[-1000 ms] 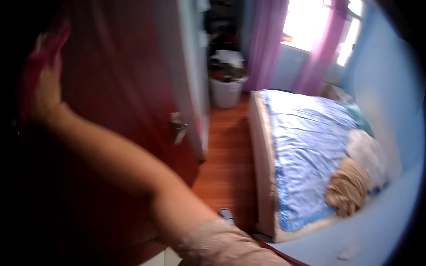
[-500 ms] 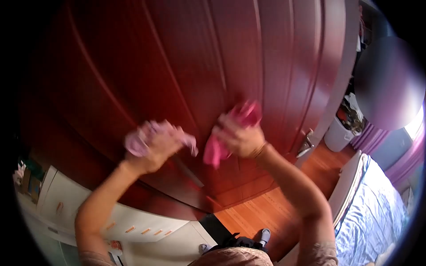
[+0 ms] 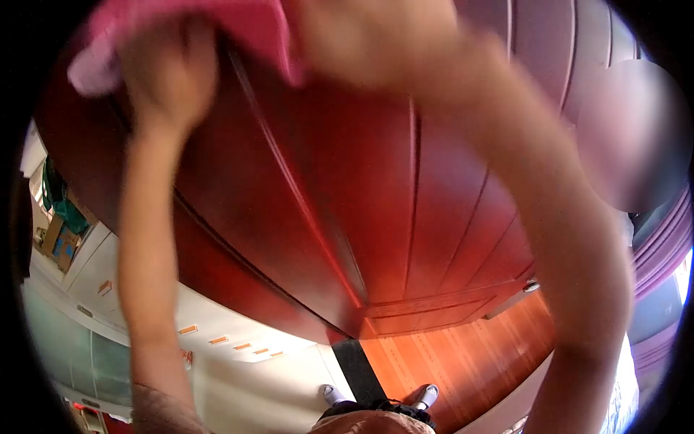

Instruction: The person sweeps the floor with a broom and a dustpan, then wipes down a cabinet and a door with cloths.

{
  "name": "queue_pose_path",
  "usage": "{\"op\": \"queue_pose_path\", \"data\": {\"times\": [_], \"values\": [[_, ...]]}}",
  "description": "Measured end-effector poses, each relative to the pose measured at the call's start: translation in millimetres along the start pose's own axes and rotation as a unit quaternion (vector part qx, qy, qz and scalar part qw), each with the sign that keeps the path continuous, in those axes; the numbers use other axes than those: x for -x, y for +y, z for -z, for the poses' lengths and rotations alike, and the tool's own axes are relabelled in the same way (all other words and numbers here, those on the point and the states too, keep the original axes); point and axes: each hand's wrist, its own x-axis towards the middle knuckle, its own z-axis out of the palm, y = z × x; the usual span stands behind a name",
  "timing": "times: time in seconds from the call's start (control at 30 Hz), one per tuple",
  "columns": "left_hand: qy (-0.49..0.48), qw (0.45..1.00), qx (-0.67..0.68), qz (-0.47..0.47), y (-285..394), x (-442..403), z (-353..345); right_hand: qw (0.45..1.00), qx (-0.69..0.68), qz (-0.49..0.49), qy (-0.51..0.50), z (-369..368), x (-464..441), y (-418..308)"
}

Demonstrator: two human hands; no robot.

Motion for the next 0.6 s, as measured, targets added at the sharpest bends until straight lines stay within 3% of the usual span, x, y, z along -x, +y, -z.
{"op": "queue_pose_path", "data": {"times": [0.03, 0.07, 0.1, 0.2, 0.23, 0.3, 0.4, 0.43, 0.5, 0.57, 0.6], "values": [[-0.350, 0.915, 0.143, 0.144, 8.0, 6.4, 50.5, 0.989, -0.080, -0.024, -0.126, 3.6, 27.9, -17.0], [-0.114, 0.975, 0.070, 0.177, 64.4, 42.7, 42.5, 0.995, -0.072, -0.007, -0.074, -4.2, 56.3, -34.8], [-0.153, 0.958, 0.089, 0.224, 91.9, 62.4, 60.3, 0.998, -0.066, 0.010, -0.018, -14.2, 87.7, -54.4], [-0.237, 0.896, 0.138, 0.349, 202.4, 148.5, 116.3, 0.951, -0.195, 0.095, -0.220, -19.3, 186.9, -109.7], [-0.276, 0.880, 0.141, 0.359, 255.1, 191.4, 138.3, 0.944, -0.159, 0.180, -0.227, -20.9, 218.6, -120.0], [-0.312, 0.859, 0.126, 0.385, 315.1, 243.6, 165.4, 0.912, -0.184, 0.247, -0.273, -28.5, 244.6, -127.0], [-0.269, 0.888, 0.138, 0.346, 272.5, 233.4, 154.9, 0.938, -0.101, 0.265, -0.198, -22.8, 175.1, -105.1], [-0.244, 0.906, 0.157, 0.309, 241.6, 215.1, 143.5, 0.958, -0.050, 0.259, -0.116, -21.8, 140.6, -93.0], [-0.234, 0.929, 0.147, 0.245, 160.0, 159.9, 114.1, 0.977, -0.104, 0.165, -0.091, -10.6, 61.8, -72.4], [-0.204, 0.939, 0.140, 0.240, 81.0, 97.9, 87.6, 0.991, -0.029, 0.133, -0.010, -7.3, -16.2, -49.5], [-0.155, 0.961, 0.105, 0.204, 44.0, 75.6, 66.9, 0.991, 0.075, 0.103, -0.033, -19.3, -45.4, -25.7]]}}
